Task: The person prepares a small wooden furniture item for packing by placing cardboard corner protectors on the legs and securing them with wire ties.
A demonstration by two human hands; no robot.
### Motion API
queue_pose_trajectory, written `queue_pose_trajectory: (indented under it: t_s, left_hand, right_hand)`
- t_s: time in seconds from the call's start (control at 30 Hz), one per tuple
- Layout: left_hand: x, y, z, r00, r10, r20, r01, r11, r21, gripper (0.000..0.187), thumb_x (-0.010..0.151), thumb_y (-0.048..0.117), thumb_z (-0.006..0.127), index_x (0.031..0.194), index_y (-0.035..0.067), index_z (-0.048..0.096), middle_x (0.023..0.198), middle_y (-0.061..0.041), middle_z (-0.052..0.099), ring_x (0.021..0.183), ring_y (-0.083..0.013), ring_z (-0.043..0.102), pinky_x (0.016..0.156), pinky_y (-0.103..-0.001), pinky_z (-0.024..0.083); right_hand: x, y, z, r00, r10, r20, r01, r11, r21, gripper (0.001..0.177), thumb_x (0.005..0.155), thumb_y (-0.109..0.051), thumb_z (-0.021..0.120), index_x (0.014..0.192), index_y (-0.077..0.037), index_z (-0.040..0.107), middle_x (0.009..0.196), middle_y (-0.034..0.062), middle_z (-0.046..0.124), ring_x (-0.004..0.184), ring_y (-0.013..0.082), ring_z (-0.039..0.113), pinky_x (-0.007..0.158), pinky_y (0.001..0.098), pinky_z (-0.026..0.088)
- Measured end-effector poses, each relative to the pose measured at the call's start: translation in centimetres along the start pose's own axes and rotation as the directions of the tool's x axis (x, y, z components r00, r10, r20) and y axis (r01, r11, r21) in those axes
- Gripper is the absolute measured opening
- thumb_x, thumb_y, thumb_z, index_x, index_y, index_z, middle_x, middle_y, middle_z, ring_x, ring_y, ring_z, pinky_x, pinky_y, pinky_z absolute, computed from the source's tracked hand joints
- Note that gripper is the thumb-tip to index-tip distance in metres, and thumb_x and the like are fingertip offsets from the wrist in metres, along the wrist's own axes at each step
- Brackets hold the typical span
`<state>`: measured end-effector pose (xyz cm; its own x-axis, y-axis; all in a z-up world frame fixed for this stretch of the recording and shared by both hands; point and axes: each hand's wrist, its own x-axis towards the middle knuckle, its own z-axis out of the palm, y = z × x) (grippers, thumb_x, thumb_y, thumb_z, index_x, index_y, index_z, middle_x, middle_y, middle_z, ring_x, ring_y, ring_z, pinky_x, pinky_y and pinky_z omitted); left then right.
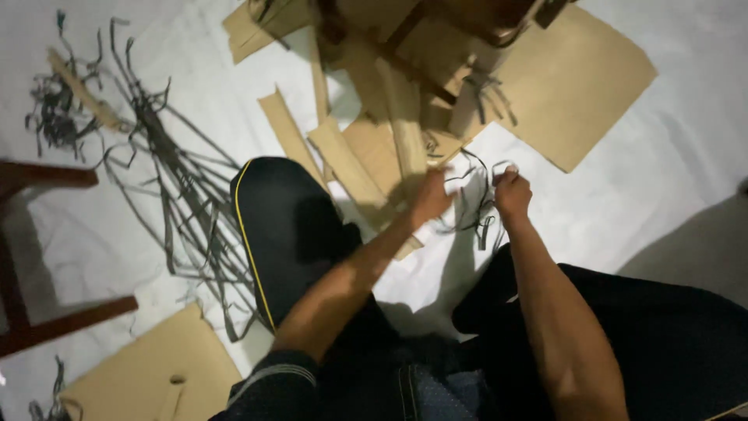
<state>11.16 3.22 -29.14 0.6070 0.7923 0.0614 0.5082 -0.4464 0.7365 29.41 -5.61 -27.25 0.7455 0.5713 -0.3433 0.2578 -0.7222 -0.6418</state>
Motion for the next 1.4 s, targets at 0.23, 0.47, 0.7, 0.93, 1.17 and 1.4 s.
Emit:
queue_pose_trajectory:
  t_s: [0.23,0.47,0.7,0.93,1.17,1.4]
  left_hand:
    - [15.9,3.2,-7.4,0.972,-0.196,-0.127,0.146,0.933,-0.329,0.032,0.084,0.039,0.070,0.092,0.008,0.065,0.080,-0.014,0.073,0.085,-0.0332,0.074,0.075,-0.042,0.054]
    - [16.3,12.1,-15.9,0.753,-0.456,0.475,0.658,0.535,-0.529,0.060,0.089,0.037,0.064,0.131,-0.005,0.056,0.115,-0.015,0.061,0.105,-0.0126,0.061,0.099,-0.022,0.049]
    - [14.6,14.8,-14.6,0.783,-0.572,0.243,0.422,0.202,-0.884,0.038,0.081,0.017,0.067,0.108,0.001,0.045,0.095,-0.011,0.049,0.077,-0.0236,0.067,0.083,-0.036,0.061]
    - [15.4,9.6,-12.8,0.774,-0.545,0.322,0.492,0.199,-0.847,0.055,0.091,0.020,0.062,0.132,-0.008,0.037,0.117,-0.020,0.059,0.098,-0.0260,0.070,0.089,-0.035,0.060]
    - [25.5,-2.1,-5.2,0.861,-0.508,0.004,0.505,0.856,-0.111,0.026,0.081,0.042,0.060,0.091,0.022,0.075,0.086,0.001,0.074,0.093,-0.0205,0.070,0.092,-0.042,0.035]
    - [25.7,0.4,-9.8,0.914,0.057,0.402,-0.214,0.909,0.357,0.048,0.094,0.022,0.044,0.128,-0.001,0.069,0.130,-0.024,0.068,0.128,-0.0329,0.062,0.120,-0.039,0.035]
  right_hand:
    - [1.6,-12.4,-5.8,0.997,0.037,0.061,-0.068,0.736,0.674,0.025,0.107,-0.020,0.044,0.102,-0.005,0.063,0.067,0.0023,0.055,0.052,0.0121,0.057,0.044,0.0273,0.055]
    - [-0.4,-21.5,-8.3,0.989,-0.123,0.082,0.021,0.664,0.747,0.025,0.101,-0.025,0.059,0.106,0.000,0.062,0.098,0.0144,0.067,0.065,0.0173,0.074,0.047,0.0221,0.054]
    - [2.6,-21.6,-7.4,0.983,-0.032,0.180,-0.120,0.633,0.765,0.017,0.096,-0.022,0.068,0.095,-0.005,0.065,0.080,0.0055,0.063,0.056,0.0147,0.069,0.042,0.0242,0.054]
    - [1.2,-22.8,-10.5,0.996,-0.015,0.085,-0.049,0.705,0.707,0.015,0.099,-0.021,0.060,0.097,-0.007,0.067,0.080,0.0005,0.062,0.058,0.0077,0.061,0.045,0.0179,0.048]
    - [10.3,-13.9,-5.0,0.989,-0.086,-0.124,0.139,0.839,0.526,0.023,0.106,-0.024,0.054,0.094,-0.009,0.065,0.067,0.0048,0.055,0.055,0.0169,0.055,0.051,0.0294,0.042]
    - [9.8,-18.9,-6.0,0.924,-0.369,0.096,0.340,0.911,0.233,0.013,0.099,-0.016,0.061,0.091,-0.018,0.071,0.088,0.0021,0.074,0.086,0.0220,0.074,0.085,0.0385,0.057]
